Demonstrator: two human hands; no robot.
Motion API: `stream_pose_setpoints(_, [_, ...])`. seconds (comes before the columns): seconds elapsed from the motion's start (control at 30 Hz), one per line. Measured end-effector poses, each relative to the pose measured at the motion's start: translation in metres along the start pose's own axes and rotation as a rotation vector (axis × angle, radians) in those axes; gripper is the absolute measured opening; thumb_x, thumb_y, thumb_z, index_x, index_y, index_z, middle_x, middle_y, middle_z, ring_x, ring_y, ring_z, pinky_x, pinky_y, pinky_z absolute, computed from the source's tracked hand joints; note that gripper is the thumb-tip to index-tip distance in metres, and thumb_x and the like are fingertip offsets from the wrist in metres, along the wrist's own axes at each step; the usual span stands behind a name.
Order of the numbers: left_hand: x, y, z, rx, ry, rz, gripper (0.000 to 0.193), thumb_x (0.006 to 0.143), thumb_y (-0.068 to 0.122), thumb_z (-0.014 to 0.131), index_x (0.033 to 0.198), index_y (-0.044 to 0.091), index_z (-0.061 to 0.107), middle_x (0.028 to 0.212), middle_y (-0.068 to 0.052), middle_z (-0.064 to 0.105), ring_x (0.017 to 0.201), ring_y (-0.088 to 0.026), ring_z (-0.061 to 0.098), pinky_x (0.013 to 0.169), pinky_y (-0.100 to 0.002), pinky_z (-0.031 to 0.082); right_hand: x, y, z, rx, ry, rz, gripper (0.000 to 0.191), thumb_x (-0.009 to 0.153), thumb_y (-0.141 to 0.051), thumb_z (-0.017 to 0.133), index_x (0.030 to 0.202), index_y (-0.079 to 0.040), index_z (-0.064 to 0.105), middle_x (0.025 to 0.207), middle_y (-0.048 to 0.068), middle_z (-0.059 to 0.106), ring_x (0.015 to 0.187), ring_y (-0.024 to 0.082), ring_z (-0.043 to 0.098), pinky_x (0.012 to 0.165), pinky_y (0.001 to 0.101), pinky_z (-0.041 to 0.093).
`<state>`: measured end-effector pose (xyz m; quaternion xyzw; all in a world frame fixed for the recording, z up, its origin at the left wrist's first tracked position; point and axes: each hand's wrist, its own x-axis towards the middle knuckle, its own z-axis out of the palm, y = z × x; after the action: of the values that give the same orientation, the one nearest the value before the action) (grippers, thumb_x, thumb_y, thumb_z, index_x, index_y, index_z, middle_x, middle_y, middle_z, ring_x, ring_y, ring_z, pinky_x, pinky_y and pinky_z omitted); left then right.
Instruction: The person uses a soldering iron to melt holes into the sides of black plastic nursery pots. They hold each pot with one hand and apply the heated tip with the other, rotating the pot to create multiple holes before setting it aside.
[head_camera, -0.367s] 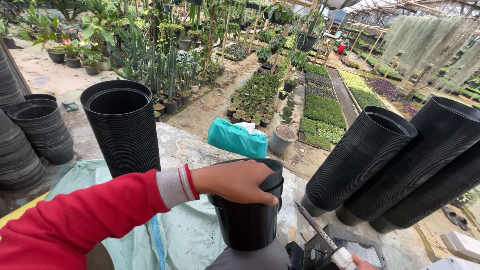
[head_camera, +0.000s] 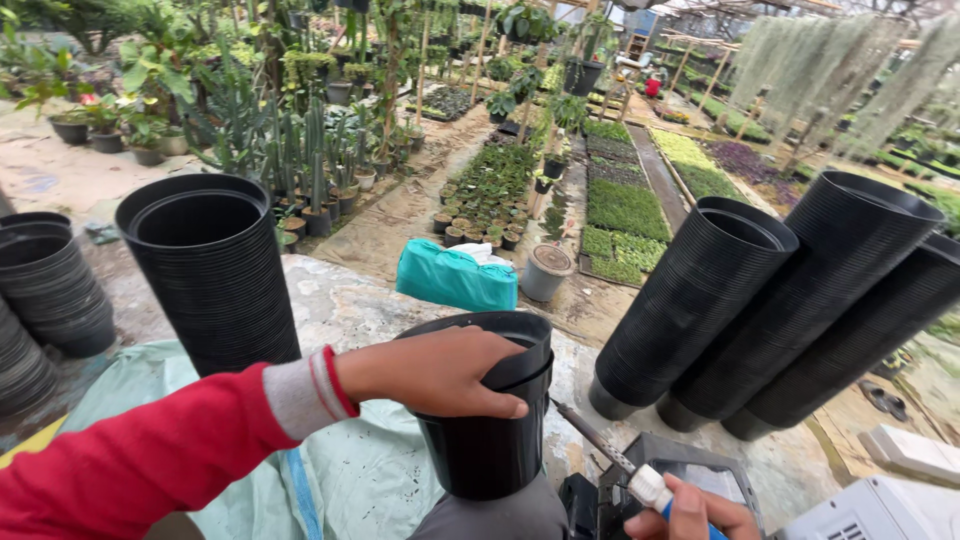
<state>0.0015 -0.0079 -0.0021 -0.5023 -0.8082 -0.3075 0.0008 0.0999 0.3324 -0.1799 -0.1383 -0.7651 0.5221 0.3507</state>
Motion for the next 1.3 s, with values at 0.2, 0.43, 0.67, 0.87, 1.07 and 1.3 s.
stream_pose_setpoints(0.2, [-0.006,0.006,-0.007,-0.116,-0.095,-0.052,0.045,0.091,0.040,0.066,0.119,0.005,0.067,0.103,-0.016,0.076,0.095,-0.033,0.074,0.085,-0.041,0.055,-0.011,-0.035,0.010,0.040,0.052,0.079,0.045,0.098,-0.038,0.060,0.101,0.007,0.063,0.062,0.022,0.069,0.043,0.021,0.059,0.046,0.0339,0.054])
stream_pose_setpoints(0.43, [-0.007,0.013,-0.010,-0.085,-0.084,0.014,0.047,0.093,0.042,0.066,0.123,0.005,0.067,0.108,-0.016,0.076,0.101,-0.032,0.072,0.087,-0.040,0.054,-0.013,-0.048,0.012,0.090,0.050,0.064,0.044,0.099,-0.038,0.059,0.100,0.006,0.062,0.061,0.021,0.069,0.042,0.020,0.058,0.044,0.0336,0.053])
stream_pose_setpoints(0.67, [-0.005,0.016,-0.008,-0.096,-0.083,0.039,0.049,0.094,0.042,0.066,0.124,0.004,0.066,0.107,-0.017,0.076,0.100,-0.033,0.072,0.086,-0.041,0.054,-0.011,-0.050,0.008,0.091,0.041,0.051,0.044,0.098,-0.037,0.060,0.099,0.007,0.062,0.061,0.021,0.069,0.042,0.020,0.059,0.043,0.0331,0.054])
stream_pose_setpoints(0.87, [-0.006,0.015,-0.008,-0.094,-0.099,0.031,0.048,0.093,0.042,0.066,0.122,0.004,0.067,0.106,-0.017,0.076,0.098,-0.033,0.073,0.085,-0.041,0.055,-0.011,-0.051,0.009,0.091,0.061,0.062,0.044,0.099,-0.036,0.060,0.099,0.007,0.062,0.061,0.022,0.068,0.042,0.021,0.058,0.043,0.0338,0.053])
stream_pose_setpoints(1.07, [-0.005,0.008,-0.007,-0.101,-0.069,0.114,0.050,0.094,0.042,0.067,0.125,0.002,0.067,0.110,-0.018,0.075,0.102,-0.035,0.071,0.089,-0.042,0.053,-0.012,-0.049,0.011,0.092,0.053,0.027,0.039,0.101,-0.032,0.059,0.099,0.007,0.061,0.062,0.021,0.068,0.043,0.020,0.059,0.043,0.0323,0.053])
stream_pose_setpoints(1.3, [0.003,0.005,0.005,-0.121,-0.083,0.086,0.053,0.092,0.044,0.066,0.122,0.001,0.067,0.107,-0.018,0.076,0.099,-0.034,0.072,0.087,-0.041,0.054,0.006,-0.051,0.006,0.061,-0.020,-0.007,0.032,0.102,-0.024,0.058,0.104,0.008,0.061,0.063,0.020,0.067,0.043,0.019,0.059,0.043,0.0313,0.052])
